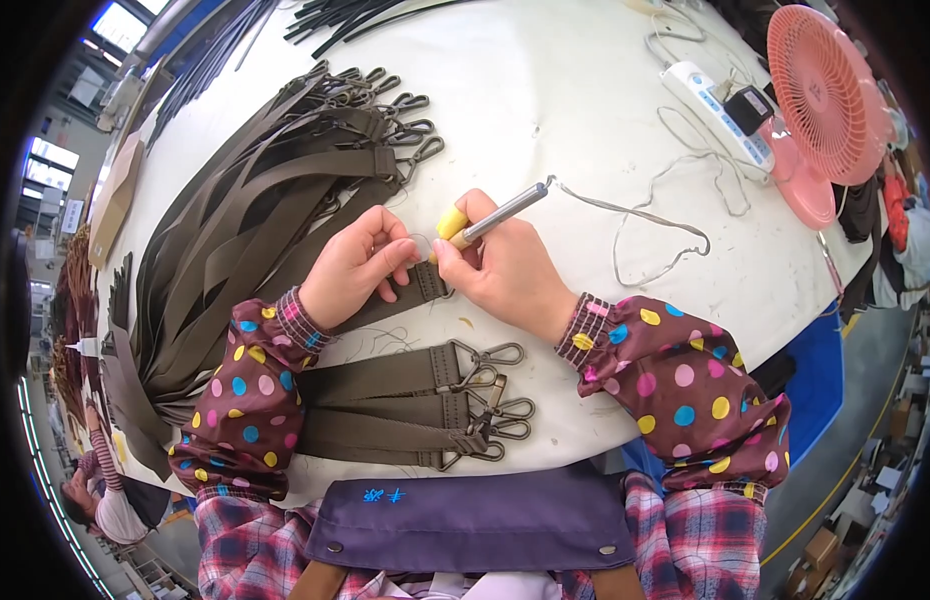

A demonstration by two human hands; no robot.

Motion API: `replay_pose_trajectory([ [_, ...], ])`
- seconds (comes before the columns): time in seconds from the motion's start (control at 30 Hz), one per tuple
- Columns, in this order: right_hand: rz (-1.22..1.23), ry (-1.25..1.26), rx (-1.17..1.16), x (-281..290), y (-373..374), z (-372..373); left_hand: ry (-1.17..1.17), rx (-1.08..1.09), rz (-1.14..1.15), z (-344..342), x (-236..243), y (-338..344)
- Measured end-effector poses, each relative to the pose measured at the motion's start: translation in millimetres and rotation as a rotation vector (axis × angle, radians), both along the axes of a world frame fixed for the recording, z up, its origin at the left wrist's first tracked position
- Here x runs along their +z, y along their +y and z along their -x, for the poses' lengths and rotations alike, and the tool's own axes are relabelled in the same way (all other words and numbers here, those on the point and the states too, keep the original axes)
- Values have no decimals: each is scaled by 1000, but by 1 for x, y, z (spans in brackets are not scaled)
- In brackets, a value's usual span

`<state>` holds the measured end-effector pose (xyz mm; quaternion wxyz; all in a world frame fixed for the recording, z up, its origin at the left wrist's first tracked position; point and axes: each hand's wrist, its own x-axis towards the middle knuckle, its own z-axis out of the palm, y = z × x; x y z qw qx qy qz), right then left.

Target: Finishing leather straps by burning or trimming excess threads with a specialized tool.

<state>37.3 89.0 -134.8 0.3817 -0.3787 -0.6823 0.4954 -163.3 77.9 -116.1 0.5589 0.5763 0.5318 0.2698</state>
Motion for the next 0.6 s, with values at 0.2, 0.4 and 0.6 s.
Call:
replay_pose_trajectory([
  [0.2, -35, -58, -14, 2, 1, 1, -23, 13, 13, -1, 1, 2],
  [0.4, -15, -68, 6, 3, -1, 2, -34, 13, 17, -1, 0, 1],
  [0.6, -37, -65, -19, 2, 0, 1, -39, 2, 25, -2, 0, 2],
])
